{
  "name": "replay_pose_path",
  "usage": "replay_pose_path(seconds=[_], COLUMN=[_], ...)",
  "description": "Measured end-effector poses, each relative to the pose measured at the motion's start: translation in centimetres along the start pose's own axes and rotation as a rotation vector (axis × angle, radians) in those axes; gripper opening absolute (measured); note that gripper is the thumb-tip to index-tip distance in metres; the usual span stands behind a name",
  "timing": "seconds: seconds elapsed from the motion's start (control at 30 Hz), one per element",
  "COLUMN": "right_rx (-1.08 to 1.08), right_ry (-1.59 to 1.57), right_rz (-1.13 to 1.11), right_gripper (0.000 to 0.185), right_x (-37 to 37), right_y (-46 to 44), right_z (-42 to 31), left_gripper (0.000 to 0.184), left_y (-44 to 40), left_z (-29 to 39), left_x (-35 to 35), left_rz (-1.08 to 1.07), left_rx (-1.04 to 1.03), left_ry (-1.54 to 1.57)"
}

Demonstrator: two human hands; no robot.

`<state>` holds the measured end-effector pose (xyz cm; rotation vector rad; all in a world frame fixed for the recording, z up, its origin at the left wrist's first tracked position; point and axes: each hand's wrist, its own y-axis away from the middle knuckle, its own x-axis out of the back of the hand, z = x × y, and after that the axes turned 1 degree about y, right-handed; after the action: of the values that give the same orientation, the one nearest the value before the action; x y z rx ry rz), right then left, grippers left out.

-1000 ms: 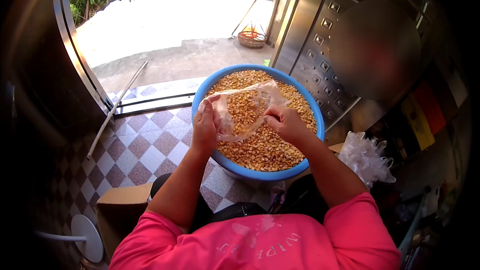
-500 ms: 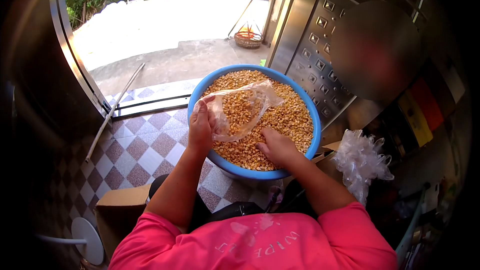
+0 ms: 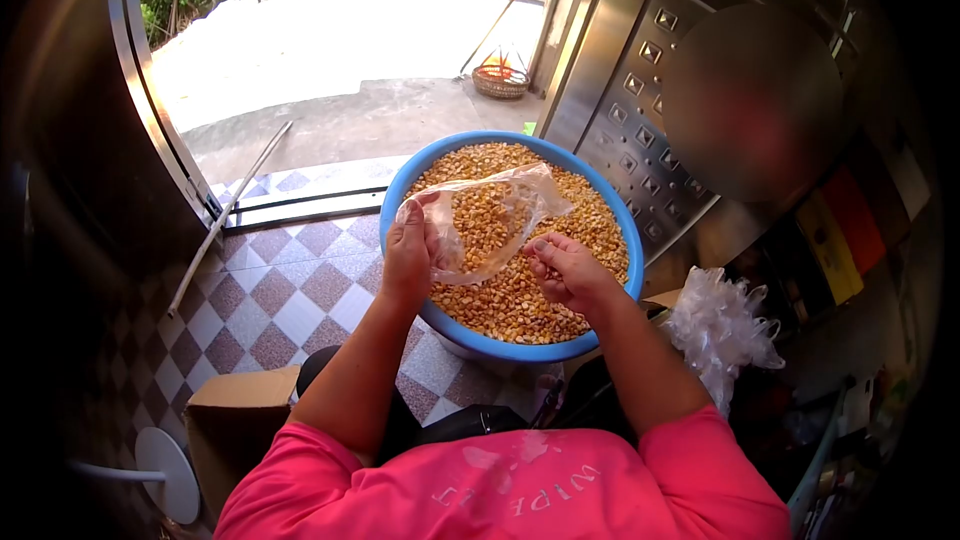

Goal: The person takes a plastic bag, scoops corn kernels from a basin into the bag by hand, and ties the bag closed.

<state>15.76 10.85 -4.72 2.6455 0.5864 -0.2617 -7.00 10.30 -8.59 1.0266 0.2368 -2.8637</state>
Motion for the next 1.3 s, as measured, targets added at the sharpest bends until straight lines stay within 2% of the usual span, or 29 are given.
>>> replay_pose_path(seconds=[0.2,0.27,0.3,0.33,0.4,0.43,0.47,0.53,0.63,0.77,0.93,1.03,1.07,1.13,1.2,1.3], right_rx=[-0.122,-0.162,-0.201,-0.203,0.086,0.096,0.093,0.198,0.085,0.132,0.288,0.386,0.385,0.320,0.257,0.344], right_ry=[-0.289,-0.512,-0.651,-0.651,-0.456,-0.511,-0.509,-0.287,-0.351,-0.199,0.224,0.315,0.315,0.537,0.628,1.096], right_rz=[-0.062,0.034,-0.108,-0.109,0.307,0.175,0.176,0.240,0.277,0.259,0.217,0.142,0.144,0.235,0.255,0.258], right_gripper=[0.018,0.017,0.019,0.019,0.022,0.025,0.025,0.028,0.038,0.045,0.030,0.024,0.024,0.015,0.015,0.022], right_x=[-2.3,-2.7,0.0,-1.1,-4.1,-3.3,-2.7,-2.1,-0.5,-1.0,-1.0,-0.5,-0.4,0.0,1.2,2.7], right_y=[-4.0,-5.9,-7.9,-7.7,-6.8,-7.3,-7.6,-7.5,-8.4,-7.3,-5.6,-3.8,-3.0,-1.1,0.1,1.4], right_z=[-2.7,-3.2,-2.4,-2.9,-4.0,-4.1,-3.9,-3.9,-3.7,-3.9,-3.3,-2.9,-2.7,-2.1,-1.0,0.9], left_gripper=[0.036,0.036,0.036,0.036,0.036,0.036,0.036,0.035,0.034,0.033,0.033,0.033,0.033,0.034,0.035,0.036], left_y=[0.1,0.2,0.3,0.3,0.3,0.2,0.2,-0.1,0.1,0.2,-0.1,0.0,0.0,0.0,0.0,0.0], left_z=[0.1,0.3,0.5,0.6,0.7,0.6,0.5,0.1,0.2,0.4,-0.1,0.1,0.1,0.0,0.0,0.0], left_x=[-0.1,-0.1,-0.2,-0.2,-0.7,-0.8,-0.5,0.2,0.1,-0.1,0.2,0.1,0.1,0.2,0.1,-0.1], left_rz=[0.014,0.014,0.007,0.000,0.023,0.043,0.046,-0.029,-0.027,-0.005,-0.002,-0.002,-0.002,-0.003,0.004,0.023], left_rx=[0.014,0.020,0.018,0.015,0.015,0.015,0.015,-0.020,-0.013,-0.009,-0.016,-0.009,-0.008,0.003,0.004,0.002], left_ry=[-0.029,-0.030,-0.032,-0.034,-0.013,0.009,0.010,0.015,0.003,-0.013,-0.018,-0.013,-0.012,0.006,0.000,-0.026])
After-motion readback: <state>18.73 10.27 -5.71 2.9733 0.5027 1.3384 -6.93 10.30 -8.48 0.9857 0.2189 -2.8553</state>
